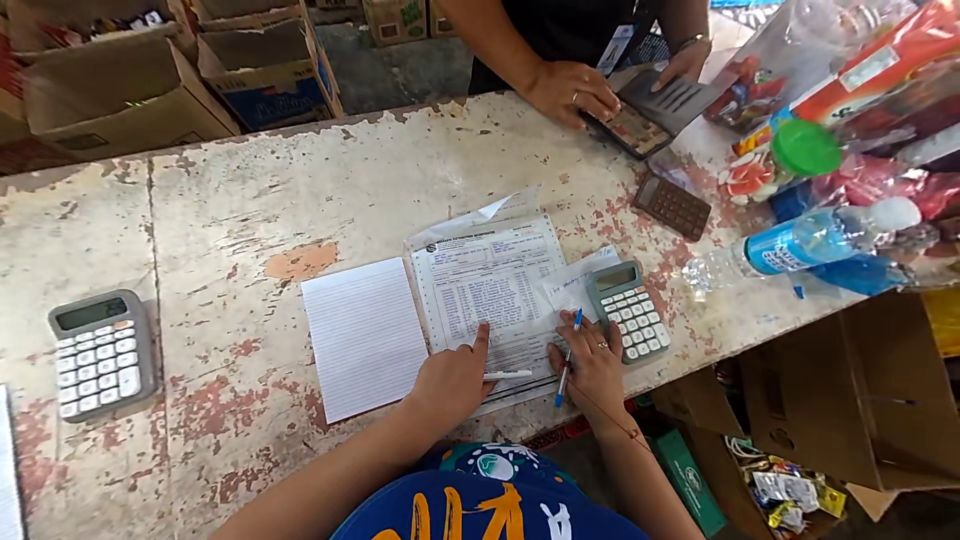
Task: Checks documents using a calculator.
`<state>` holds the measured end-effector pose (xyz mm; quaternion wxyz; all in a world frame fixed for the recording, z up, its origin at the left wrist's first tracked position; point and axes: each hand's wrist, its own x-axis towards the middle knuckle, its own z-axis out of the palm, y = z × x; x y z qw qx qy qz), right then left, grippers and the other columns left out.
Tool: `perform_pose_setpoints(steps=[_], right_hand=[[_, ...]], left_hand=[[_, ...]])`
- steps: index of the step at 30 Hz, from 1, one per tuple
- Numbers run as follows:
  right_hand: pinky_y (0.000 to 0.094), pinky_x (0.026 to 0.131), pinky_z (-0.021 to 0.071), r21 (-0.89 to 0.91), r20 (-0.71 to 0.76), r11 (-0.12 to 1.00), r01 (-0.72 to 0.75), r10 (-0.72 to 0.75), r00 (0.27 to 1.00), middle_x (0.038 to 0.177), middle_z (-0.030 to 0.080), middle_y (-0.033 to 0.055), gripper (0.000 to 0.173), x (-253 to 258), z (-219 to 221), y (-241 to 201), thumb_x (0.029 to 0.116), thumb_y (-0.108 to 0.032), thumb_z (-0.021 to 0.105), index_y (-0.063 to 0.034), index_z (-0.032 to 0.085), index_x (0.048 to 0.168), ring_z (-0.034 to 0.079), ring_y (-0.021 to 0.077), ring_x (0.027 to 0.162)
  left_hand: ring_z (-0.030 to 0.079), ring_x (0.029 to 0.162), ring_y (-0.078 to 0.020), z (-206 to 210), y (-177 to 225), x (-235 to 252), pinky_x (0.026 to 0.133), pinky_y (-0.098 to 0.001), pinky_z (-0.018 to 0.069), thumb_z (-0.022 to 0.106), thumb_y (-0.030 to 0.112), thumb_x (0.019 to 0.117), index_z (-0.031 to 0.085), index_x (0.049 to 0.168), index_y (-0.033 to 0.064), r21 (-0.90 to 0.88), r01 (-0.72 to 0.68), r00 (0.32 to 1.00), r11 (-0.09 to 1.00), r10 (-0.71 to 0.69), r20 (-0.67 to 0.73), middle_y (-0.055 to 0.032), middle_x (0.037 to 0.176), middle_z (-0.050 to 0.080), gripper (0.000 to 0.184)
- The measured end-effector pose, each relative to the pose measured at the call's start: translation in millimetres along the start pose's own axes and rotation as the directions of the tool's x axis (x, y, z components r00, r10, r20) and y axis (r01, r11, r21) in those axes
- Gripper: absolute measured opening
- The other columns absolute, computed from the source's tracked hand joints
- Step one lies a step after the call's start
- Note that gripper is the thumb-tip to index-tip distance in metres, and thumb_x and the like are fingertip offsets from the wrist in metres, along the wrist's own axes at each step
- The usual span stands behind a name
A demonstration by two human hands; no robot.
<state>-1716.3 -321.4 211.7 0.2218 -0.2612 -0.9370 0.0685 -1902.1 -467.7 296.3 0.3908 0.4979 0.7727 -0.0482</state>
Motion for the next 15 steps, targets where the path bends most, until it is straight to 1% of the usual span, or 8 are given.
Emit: perform_pose_setpoints(steps=[4, 10, 12, 15], right_hand=[[0.0677, 0.11, 0.0332, 0.001, 0.001, 1.0, -0.001, 0.001, 1.0, 0.126, 0.073, 0.0104, 0.035, -0.4, 0.2, 0.2, 0.1016, -0.035, 0.053, -0.0091, 0.075, 0.111, 0.063, 0.0338, 0.127], [0.0686, 0.111, 0.0325, 0.009, 0.012, 1.0, -0.005, 0.005, 1.0, 0.127, 0.072, 0.0108, 0.035, 0.4, -0.4, -0.3, 0.1015, -0.034, 0.053, -0.0088, 0.075, 0.112, 0.063, 0.0344, 0.127], [0.0695, 0.11, 0.0333, 0.007, 0.012, 1.0, 0.001, -0.001, 1.0, 0.127, 0.072, 0.0111, 0.035, 0.6, -0.7, -0.1, 0.1015, -0.034, 0.053, -0.0082, 0.075, 0.112, 0.064, 0.0354, 0.126], [0.0701, 0.11, 0.0331, 0.003, 0.01, 1.0, 0.006, -0.006, 1.0, 0.127, 0.072, 0.0112, 0.036, 0.4, -0.5, -0.1, 0.1017, -0.035, 0.053, -0.0083, 0.074, 0.113, 0.063, 0.0354, 0.127]], left_hand=[[0.067, 0.108, -0.0412, 0.2, -0.9, 0.3, 0.089, -0.0534, 0.0534, 0.053, 0.043, 0.1053, 0.008, 0.165, 0.0098, -0.001, -0.017, 1.0, 1.0, 0.017, 0.0, -0.0241, 0.127, 0.062, 0.081], [0.067, 0.108, -0.0412, -0.5, -0.2, 1.6, 0.089, -0.054, 0.0529, 0.051, 0.051, 0.104, 0.008, 0.166, 0.014, -0.007, -0.018, 1.0, 1.0, 0.018, 0.011, -0.0241, 0.126, 0.063, 0.084], [0.066, 0.107, -0.042, -0.3, 0.1, 1.6, 0.089, -0.0551, 0.0527, 0.052, 0.051, 0.1038, 0.008, 0.165, 0.0127, -0.021, -0.017, 1.0, 1.0, 0.017, 0.007, -0.0247, 0.125, 0.063, 0.085], [0.067, 0.107, -0.0416, -0.4, 1.1, 1.3, 0.09, -0.0551, 0.053, 0.053, 0.052, 0.1031, 0.007, 0.164, 0.0063, -0.026, 0.006, 1.0, 1.0, -0.006, -0.001, -0.0245, 0.123, 0.064, 0.089]])
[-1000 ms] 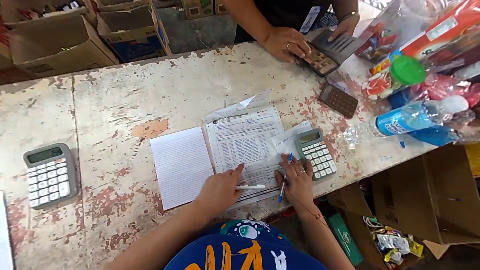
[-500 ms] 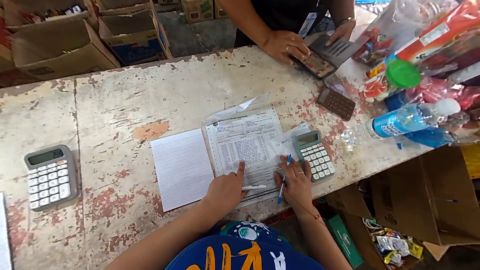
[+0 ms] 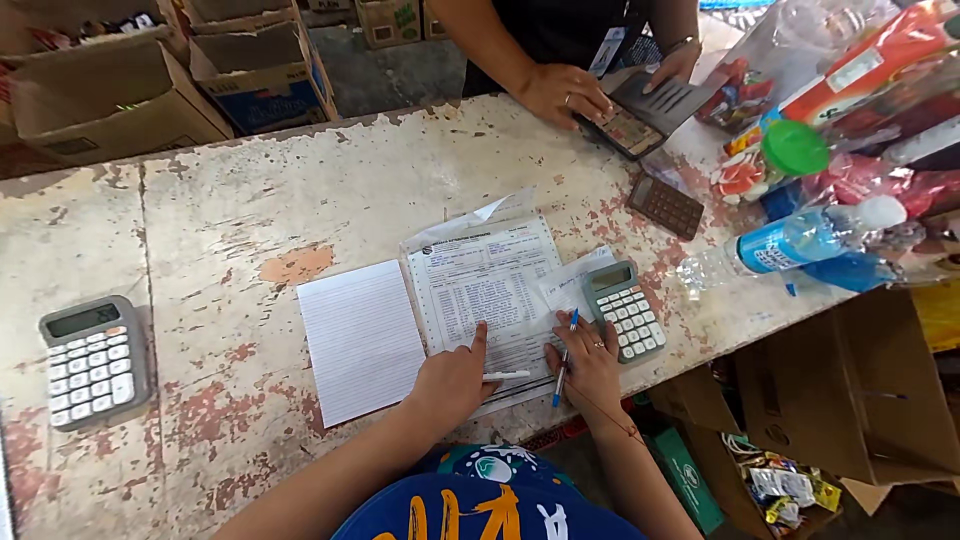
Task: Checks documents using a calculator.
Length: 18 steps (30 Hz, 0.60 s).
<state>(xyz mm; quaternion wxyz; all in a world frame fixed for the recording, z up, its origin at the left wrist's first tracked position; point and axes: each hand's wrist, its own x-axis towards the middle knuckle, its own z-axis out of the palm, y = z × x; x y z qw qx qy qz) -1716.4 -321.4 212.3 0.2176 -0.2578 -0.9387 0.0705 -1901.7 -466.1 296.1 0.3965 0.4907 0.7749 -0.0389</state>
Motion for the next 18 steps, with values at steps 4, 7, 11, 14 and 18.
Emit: perform_pose_setpoints(steps=[4, 7, 11, 14, 18], right_hand=[[0.0693, 0.11, 0.0334, -0.005, -0.011, 1.0, 0.005, -0.005, 1.0, 0.126, 0.073, 0.0103, 0.035, -0.6, 0.7, 0.8, 0.1019, -0.035, 0.053, -0.0092, 0.074, 0.112, 0.064, 0.0345, 0.126], [0.0694, 0.109, 0.0338, -0.005, -0.014, 1.0, 0.005, -0.005, 1.0, 0.125, 0.073, 0.0103, 0.035, -0.2, 0.1, 0.1, 0.1018, -0.035, 0.053, -0.0089, 0.075, 0.112, 0.064, 0.0345, 0.125], [0.0691, 0.11, 0.0332, -0.002, -0.009, 1.0, 0.001, -0.001, 1.0, 0.125, 0.073, 0.0103, 0.035, 0.1, 0.1, -0.5, 0.1015, -0.035, 0.054, -0.0089, 0.075, 0.112, 0.064, 0.0343, 0.126], [0.0688, 0.11, 0.033, -0.002, -0.008, 1.0, 0.001, -0.001, 1.0, 0.125, 0.073, 0.0107, 0.035, -0.2, -0.1, -0.3, 0.1015, -0.035, 0.054, -0.0089, 0.075, 0.112, 0.064, 0.0348, 0.126], [0.0691, 0.11, 0.0333, -0.004, -0.015, 1.0, 0.003, -0.003, 1.0, 0.126, 0.073, 0.0105, 0.035, -0.5, 0.9, -0.5, 0.1014, -0.035, 0.053, -0.0087, 0.075, 0.112, 0.064, 0.0345, 0.126]], left_hand=[[0.067, 0.108, -0.0409, -0.4, 1.4, 0.3, 0.091, -0.0544, 0.0531, 0.053, 0.053, 0.1025, 0.006, 0.164, 0.0035, -0.004, 0.018, 1.0, 1.0, -0.018, 0.002, -0.0242, 0.124, 0.064, 0.092], [0.067, 0.109, -0.0408, -0.4, 1.4, 0.7, 0.091, -0.0544, 0.053, 0.052, 0.053, 0.1027, 0.006, 0.164, 0.0038, -0.004, 0.021, 1.0, 1.0, -0.021, 0.004, -0.024, 0.124, 0.064, 0.091], [0.067, 0.108, -0.0406, -0.8, 1.3, 0.9, 0.091, -0.0542, 0.0532, 0.052, 0.056, 0.102, 0.006, 0.164, 0.0042, -0.002, 0.019, 1.0, 1.0, -0.019, 0.006, -0.0238, 0.123, 0.065, 0.093], [0.067, 0.107, -0.0409, -0.1, 1.0, 1.0, 0.09, -0.0544, 0.0534, 0.052, 0.057, 0.1019, 0.006, 0.164, 0.0059, -0.002, 0.007, 1.0, 1.0, -0.007, 0.001, -0.0238, 0.122, 0.065, 0.092], [0.067, 0.106, -0.0414, 0.6, -0.8, 0.9, 0.087, -0.0549, 0.0533, 0.05, 0.055, 0.1031, 0.009, 0.166, 0.016, 0.002, -0.025, 1.0, 1.0, 0.025, -0.003, -0.0243, 0.122, 0.064, 0.085]])
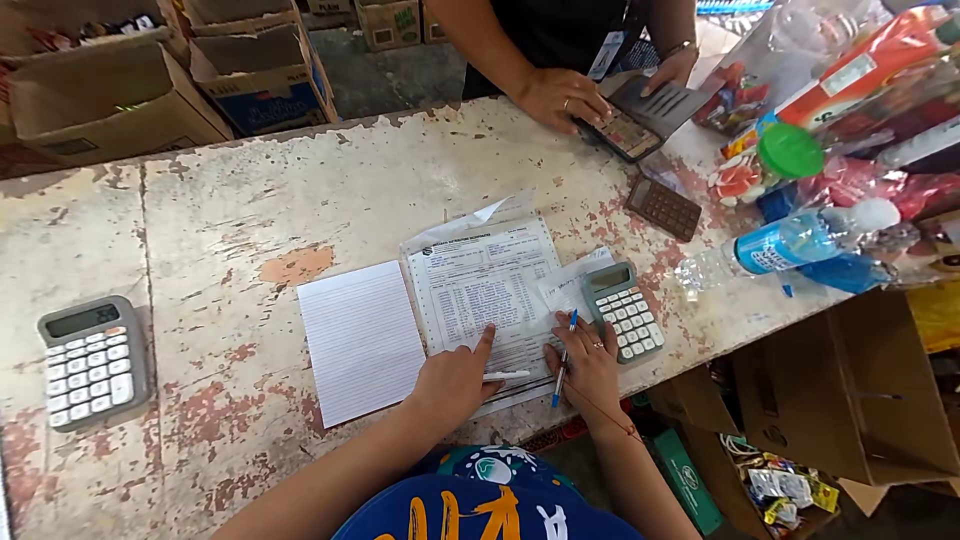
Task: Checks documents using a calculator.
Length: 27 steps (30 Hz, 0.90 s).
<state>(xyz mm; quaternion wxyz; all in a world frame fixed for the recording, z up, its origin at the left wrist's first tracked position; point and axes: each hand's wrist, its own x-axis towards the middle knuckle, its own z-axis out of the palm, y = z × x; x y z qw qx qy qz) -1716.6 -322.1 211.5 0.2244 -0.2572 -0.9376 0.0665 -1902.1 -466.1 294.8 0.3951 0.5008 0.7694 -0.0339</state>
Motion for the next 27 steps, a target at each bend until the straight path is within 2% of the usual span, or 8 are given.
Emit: perform_pose_setpoints(steps=[4, 11, 15, 18, 27], right_hand=[[0.0688, 0.11, 0.0332, 0.002, -0.003, 1.0, 0.0, 0.0, 1.0, 0.126, 0.073, 0.0105, 0.035, -0.2, 0.5, 0.6, 0.1013, -0.034, 0.053, -0.0088, 0.075, 0.112, 0.064, 0.0345, 0.126], [0.0693, 0.11, 0.0332, 0.006, 0.004, 1.0, 0.0, 0.0, 1.0, 0.126, 0.073, 0.0103, 0.034, 0.2, 0.1, 0.8, 0.1011, -0.034, 0.055, -0.0093, 0.075, 0.111, 0.064, 0.0338, 0.126], [0.0689, 0.109, 0.0339, -0.006, 0.007, 1.0, -0.007, 0.007, 1.0, 0.125, 0.073, 0.0098, 0.034, 1.2, -0.2, 1.1, 0.1005, -0.035, 0.054, -0.0095, 0.075, 0.11, 0.065, 0.0338, 0.125], [0.0683, 0.109, 0.0338, -0.012, 0.017, 1.0, -0.009, 0.009, 1.0, 0.125, 0.073, 0.0101, 0.035, 1.3, 0.5, 1.4, 0.1013, -0.036, 0.053, -0.0098, 0.075, 0.111, 0.064, 0.0338, 0.125], [0.0698, 0.11, 0.0332, 0.001, 0.031, 1.0, -0.015, 0.015, 0.999, 0.129, 0.072, 0.0099, 0.037, 0.3, 0.3, 1.9, 0.102, -0.037, 0.051, -0.0111, 0.075, 0.113, 0.064, 0.0353, 0.125]], left_hand=[[0.067, 0.106, -0.0415, -0.2, 0.2, 0.2, 0.088, -0.0547, 0.0532, 0.049, 0.055, 0.1035, 0.009, 0.166, 0.0172, 0.007, 0.0, 1.0, 1.0, 0.0, 0.007, -0.0244, 0.122, 0.064, 0.084], [0.067, 0.108, -0.0413, -5.9, 2.4, -1.4, 0.091, -0.0562, 0.0528, 0.05, 0.058, 0.1018, 0.006, 0.164, 0.0055, -0.007, 0.05, 0.999, 0.999, -0.05, 0.021, -0.0235, 0.118, 0.067, 0.093], [0.068, 0.108, -0.042, -16.4, -1.0, 3.4, 0.09, -0.057, 0.0526, 0.051, 0.053, 0.1034, 0.015, 0.163, 0.0042, -0.012, 0.095, 0.995, 0.995, -0.095, -0.04, -0.0238, 0.116, 0.068, 0.085], [0.067, 0.109, -0.0417, -20.7, -4.7, 14.7, 0.091, -0.0561, 0.0525, 0.05, 0.052, 0.1043, 0.012, 0.163, 0.0049, -0.003, 0.123, 0.988, 0.992, -0.123, -0.089, -0.0234, 0.119, 0.067, 0.084], [0.068, 0.108, -0.0409, -24.4, -2.8, 21.5, 0.09, -0.0569, 0.053, 0.049, 0.056, 0.103, 0.01, 0.164, 0.0096, 0.01, 0.146, 0.987, 0.989, -0.145, -0.065, -0.0225, 0.115, 0.069, 0.087]])
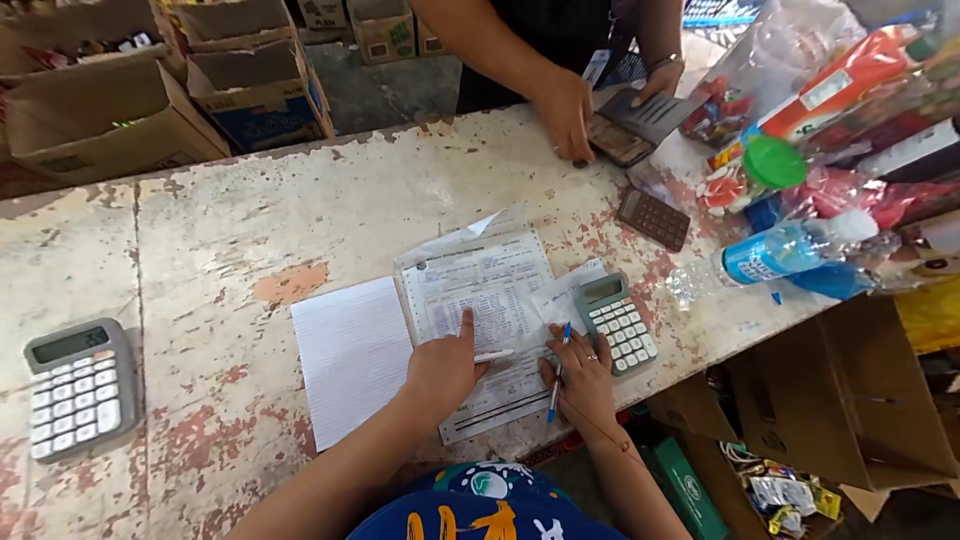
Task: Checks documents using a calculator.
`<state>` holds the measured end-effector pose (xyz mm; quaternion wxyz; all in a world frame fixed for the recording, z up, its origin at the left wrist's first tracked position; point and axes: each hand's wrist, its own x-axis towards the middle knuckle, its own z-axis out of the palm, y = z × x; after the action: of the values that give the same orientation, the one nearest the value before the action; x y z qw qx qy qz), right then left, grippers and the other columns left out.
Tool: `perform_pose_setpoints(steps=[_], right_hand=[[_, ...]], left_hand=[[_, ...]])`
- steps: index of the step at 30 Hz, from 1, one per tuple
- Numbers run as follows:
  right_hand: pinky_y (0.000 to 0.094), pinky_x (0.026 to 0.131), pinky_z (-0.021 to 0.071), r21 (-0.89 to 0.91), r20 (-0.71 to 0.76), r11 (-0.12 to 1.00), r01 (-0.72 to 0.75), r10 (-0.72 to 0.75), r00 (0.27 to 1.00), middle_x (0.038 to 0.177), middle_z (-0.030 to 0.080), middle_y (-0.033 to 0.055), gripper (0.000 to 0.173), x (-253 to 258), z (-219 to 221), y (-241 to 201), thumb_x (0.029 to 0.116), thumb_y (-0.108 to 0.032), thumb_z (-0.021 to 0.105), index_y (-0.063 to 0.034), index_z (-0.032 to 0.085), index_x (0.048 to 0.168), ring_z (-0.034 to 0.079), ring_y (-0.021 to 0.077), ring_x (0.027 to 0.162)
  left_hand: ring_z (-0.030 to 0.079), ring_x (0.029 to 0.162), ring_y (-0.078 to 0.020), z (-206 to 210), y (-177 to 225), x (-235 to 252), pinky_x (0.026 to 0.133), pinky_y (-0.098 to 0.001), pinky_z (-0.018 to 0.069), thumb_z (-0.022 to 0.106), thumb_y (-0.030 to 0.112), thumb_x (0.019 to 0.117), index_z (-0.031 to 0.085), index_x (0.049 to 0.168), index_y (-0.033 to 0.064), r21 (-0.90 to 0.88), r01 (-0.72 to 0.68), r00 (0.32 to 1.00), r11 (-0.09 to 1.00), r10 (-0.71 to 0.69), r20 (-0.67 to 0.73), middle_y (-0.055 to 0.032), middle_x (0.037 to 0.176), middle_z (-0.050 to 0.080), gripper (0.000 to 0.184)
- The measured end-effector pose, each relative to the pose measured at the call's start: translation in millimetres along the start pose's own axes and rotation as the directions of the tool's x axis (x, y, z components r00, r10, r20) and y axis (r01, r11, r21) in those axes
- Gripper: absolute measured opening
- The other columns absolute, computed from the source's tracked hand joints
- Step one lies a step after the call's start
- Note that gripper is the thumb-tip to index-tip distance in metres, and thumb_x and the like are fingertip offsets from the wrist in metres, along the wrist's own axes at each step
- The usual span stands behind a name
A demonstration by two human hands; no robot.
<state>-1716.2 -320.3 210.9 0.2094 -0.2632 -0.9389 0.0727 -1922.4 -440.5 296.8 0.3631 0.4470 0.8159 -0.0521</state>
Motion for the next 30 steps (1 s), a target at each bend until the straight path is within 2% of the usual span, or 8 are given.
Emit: perform_pose_setpoints(steps=[6, 30], right_hand=[[0.0676, 0.109, 0.0356, -0.031, -0.024, 0.999, 0.006, -0.007, 1.0, 0.131, 0.071, 0.0085, 0.035, 1.9, -1.4, 1.3, 0.1012, -0.036, 0.052, -0.0125, 0.075, 0.113, 0.065, 0.0331, 0.124], [0.0648, 0.109, 0.0379, -0.075, -0.064, 0.997, 0.013, -0.017, 0.998, 0.13, 0.071, 0.0045, 0.032, 0.0, 0.5, -0.8, 0.0987, -0.037, 0.053, -0.0161, 0.075, 0.11, 0.066, 0.0283, 0.124]], left_hand=[[0.068, 0.108, -0.0408, -4.8, 4.3, 1.0, 0.091, -0.0555, 0.0531, 0.051, 0.055, 0.1028, 0.006, 0.165, 0.0102, 0.013, 0.01, 1.0, 1.0, -0.01, 0.008, -0.0223, 0.115, 0.069, 0.089], [0.069, 0.109, -0.0382, 2.2, 4.2, 2.4, 0.092, -0.0535, 0.0541, 0.051, 0.059, 0.1013, 0.006, 0.165, 0.0116, 0.06, 0.033, 0.999, 0.998, -0.033, -0.012, -0.0206, 0.115, 0.07, 0.091]])
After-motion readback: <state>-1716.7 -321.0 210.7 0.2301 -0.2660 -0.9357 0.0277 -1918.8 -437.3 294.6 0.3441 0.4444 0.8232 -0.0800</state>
